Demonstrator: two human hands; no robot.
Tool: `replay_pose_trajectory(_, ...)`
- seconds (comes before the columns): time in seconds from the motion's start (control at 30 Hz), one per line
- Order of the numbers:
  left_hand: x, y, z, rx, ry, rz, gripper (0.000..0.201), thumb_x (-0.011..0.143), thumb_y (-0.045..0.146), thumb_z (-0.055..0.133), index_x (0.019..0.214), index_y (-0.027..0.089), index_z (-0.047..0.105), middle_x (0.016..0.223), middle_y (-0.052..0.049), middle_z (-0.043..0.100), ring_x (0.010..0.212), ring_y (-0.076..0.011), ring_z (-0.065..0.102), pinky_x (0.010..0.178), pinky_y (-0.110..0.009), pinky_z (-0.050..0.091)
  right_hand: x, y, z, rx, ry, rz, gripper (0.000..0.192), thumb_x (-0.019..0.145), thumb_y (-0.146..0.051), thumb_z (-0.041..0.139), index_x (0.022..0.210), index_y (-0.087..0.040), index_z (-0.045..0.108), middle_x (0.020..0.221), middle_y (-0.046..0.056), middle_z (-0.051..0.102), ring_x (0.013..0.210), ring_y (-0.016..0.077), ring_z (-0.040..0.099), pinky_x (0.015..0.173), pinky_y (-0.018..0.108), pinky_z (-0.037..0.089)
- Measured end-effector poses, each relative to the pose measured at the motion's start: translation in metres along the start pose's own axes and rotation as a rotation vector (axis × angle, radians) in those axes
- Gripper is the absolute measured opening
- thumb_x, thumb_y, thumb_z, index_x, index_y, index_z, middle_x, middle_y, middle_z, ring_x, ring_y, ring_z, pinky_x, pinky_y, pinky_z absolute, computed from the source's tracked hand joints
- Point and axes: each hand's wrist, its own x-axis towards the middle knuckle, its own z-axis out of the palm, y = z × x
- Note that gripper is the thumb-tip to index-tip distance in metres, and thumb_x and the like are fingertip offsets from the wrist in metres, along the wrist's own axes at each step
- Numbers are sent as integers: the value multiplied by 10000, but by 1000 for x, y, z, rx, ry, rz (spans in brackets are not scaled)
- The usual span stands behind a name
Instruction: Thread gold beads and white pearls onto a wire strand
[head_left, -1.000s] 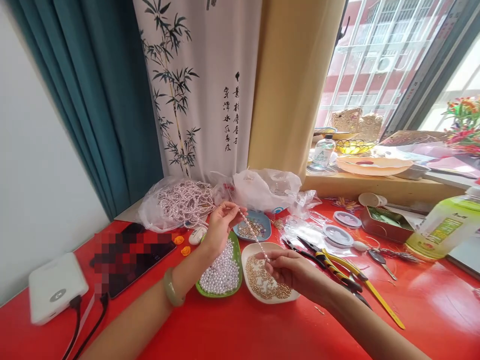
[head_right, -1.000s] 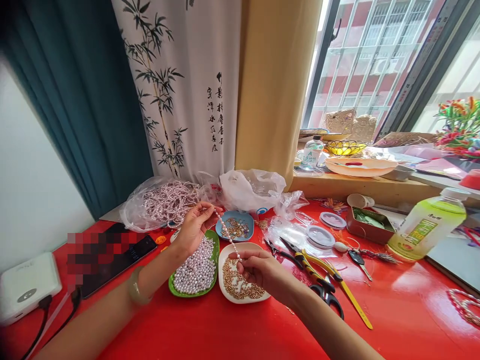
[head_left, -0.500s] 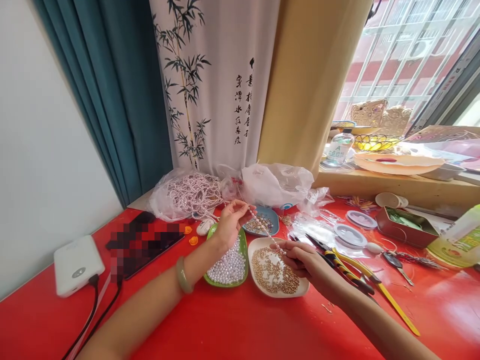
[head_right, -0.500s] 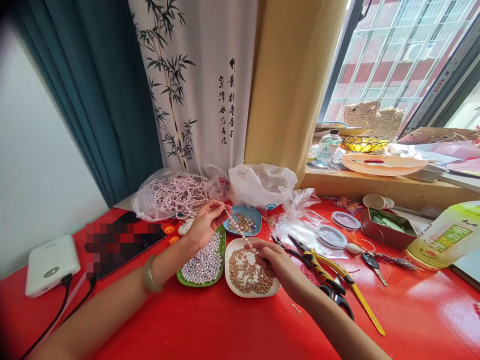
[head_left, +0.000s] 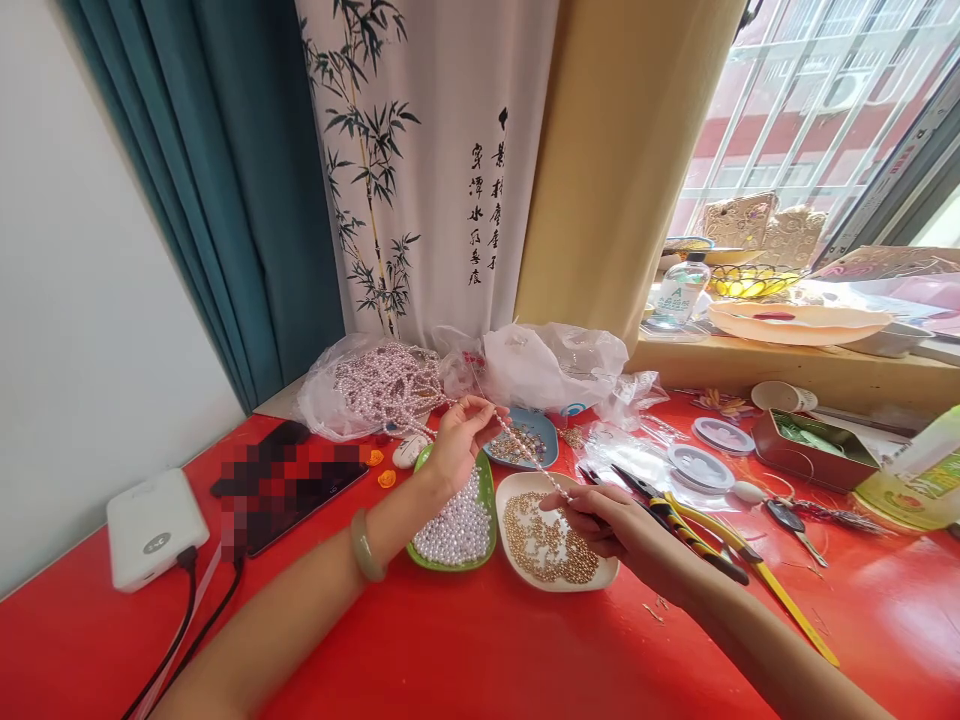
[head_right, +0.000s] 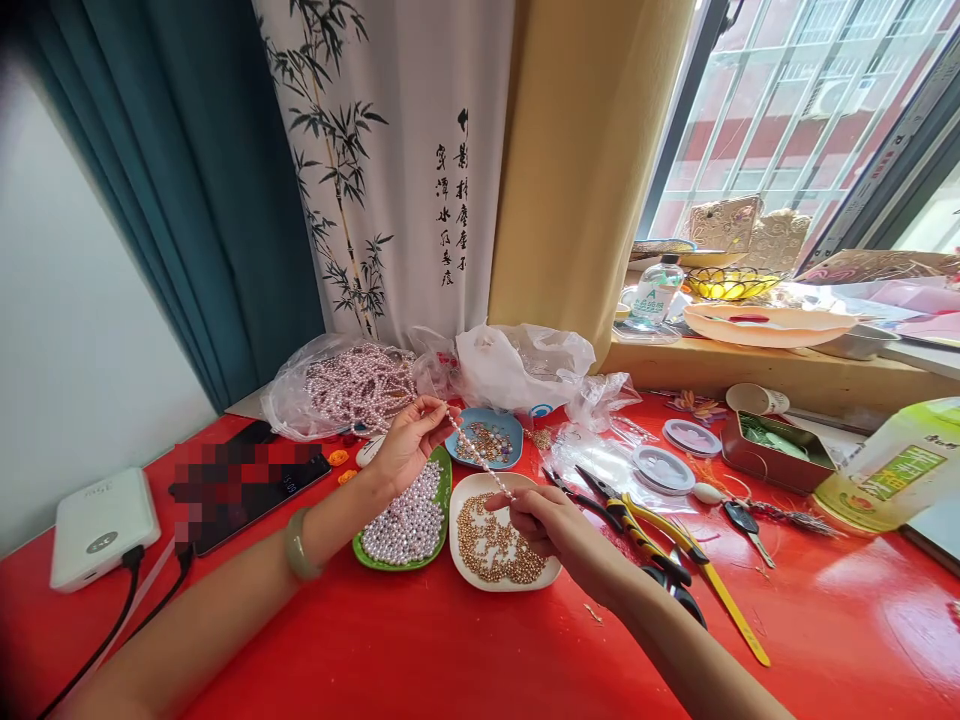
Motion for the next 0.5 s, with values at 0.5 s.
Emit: replay_pose_trajectory(0.5,6,-1,-7,-15,-5,7,130,641,167,630,686,144,511,753,-20,638,676,-78,593,664,-173,461,1,2,-3,8,16,6,247,752,-300,423,764,-101,569,510,-68,217,446,58,100,404,229,62)
